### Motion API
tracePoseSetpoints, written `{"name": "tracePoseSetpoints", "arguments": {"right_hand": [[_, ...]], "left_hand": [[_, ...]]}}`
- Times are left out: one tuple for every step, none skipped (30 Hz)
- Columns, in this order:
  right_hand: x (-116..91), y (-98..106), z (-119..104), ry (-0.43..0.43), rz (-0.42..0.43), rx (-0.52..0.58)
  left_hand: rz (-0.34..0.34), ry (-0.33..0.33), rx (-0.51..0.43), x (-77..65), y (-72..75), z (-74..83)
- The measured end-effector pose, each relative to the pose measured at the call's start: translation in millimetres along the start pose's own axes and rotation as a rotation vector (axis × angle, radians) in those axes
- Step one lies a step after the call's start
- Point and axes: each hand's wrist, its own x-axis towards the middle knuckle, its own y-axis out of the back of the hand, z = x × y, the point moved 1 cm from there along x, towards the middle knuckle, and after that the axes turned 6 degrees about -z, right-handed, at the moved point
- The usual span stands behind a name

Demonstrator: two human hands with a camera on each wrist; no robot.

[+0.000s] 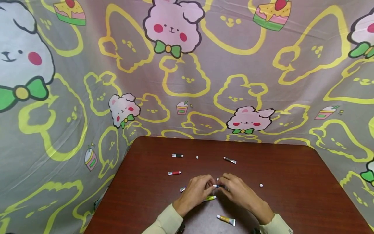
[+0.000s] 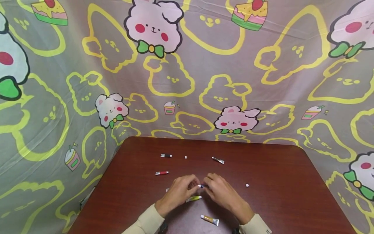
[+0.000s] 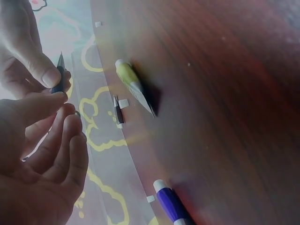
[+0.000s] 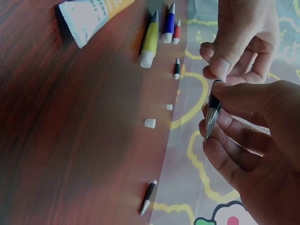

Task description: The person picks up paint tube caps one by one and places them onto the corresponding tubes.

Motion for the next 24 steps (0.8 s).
{"name": "tracePoseSetpoints", "arguments": {"right_hand": [[-0.3,-0.2,0.1,0.000,0.005,0.001],[-0.6,-0.2,0.2,0.000,0.010,0.003],[-1.0,-0.3,0.3,0.000,0.012,0.004],[-1.5,-0.5,0.5,0.000,0.015,0.006],[-2.0,-0.7,0.8,0.002,0.016,0.007],[-2.5,-0.8,1.0,0.004,0.017,0.007],[-2.8,-0.9,1.2,0.009,0.020,0.008],[-3.1,-1.1,1.5,0.014,0.022,0.008],[-3.3,-1.2,1.6,0.019,0.024,0.007],[-3.5,-1.1,1.6,0.023,0.025,0.002],[-3.6,-1.1,1.7,0.027,0.025,-0.004],[-3.6,-0.8,1.7,0.029,0.028,-0.003],[-3.8,-0.6,1.6,0.033,0.031,-0.003],[-3.8,-0.4,1.3,0.033,0.031,-0.003],[-3.9,-0.1,1.2,0.033,0.030,-0.002],[-4.1,0.1,0.8,0.033,0.029,-0.004],[-4.3,0.2,0.7,0.034,0.031,0.000],[-4.4,0.3,0.3,0.033,0.032,0.004],[-4.6,0.3,-0.2,0.031,0.032,0.006],[-4.7,0.2,-0.6,0.030,0.034,0.009],[-4.7,0.3,-1.1,0.028,0.035,0.010],[-4.8,0.3,-1.5,0.026,0.038,0.010],[-4.8,0.1,-1.9,0.025,0.044,0.015],[-4.9,0.1,-2.3,0.023,0.046,0.015]], "left_hand": [[-0.003,-0.001,-0.002,0.1,0.3,0.4],[-0.006,-0.001,-0.004,0.2,0.6,0.6],[-0.010,0.000,-0.006,0.3,0.9,0.8],[-0.016,0.004,-0.009,0.4,1.2,1.0],[-0.018,0.003,-0.012,0.4,1.4,1.1],[-0.019,0.000,-0.014,0.5,1.7,1.3],[-0.020,-0.003,-0.019,0.4,1.8,1.4],[-0.020,-0.007,-0.027,0.3,1.8,1.4],[-0.020,-0.011,-0.032,0.2,1.8,1.4],[-0.018,-0.016,-0.040,0.0,1.8,1.4],[-0.018,-0.020,-0.047,0.0,1.7,1.2],[-0.016,-0.024,-0.051,-0.1,1.8,1.2],[-0.015,-0.027,-0.055,-0.2,1.7,1.1],[-0.013,-0.033,-0.052,-0.2,1.7,0.9],[-0.012,-0.038,-0.048,-0.3,1.6,0.7],[-0.010,-0.046,-0.044,-0.5,1.5,0.6],[-0.011,-0.051,-0.040,-0.6,1.6,0.7],[-0.013,-0.054,-0.040,-0.8,1.6,0.8],[-0.016,-0.054,-0.040,-0.9,1.4,0.8],[-0.020,-0.054,-0.040,-1.1,1.5,1.2],[-0.025,-0.049,-0.043,-1.2,1.6,1.6],[-0.029,-0.043,-0.045,-1.2,1.6,2.1],[-0.035,-0.035,-0.049,-1.2,1.9,2.7],[-0.038,-0.026,-0.051,-1.0,1.9,3.2]]}}
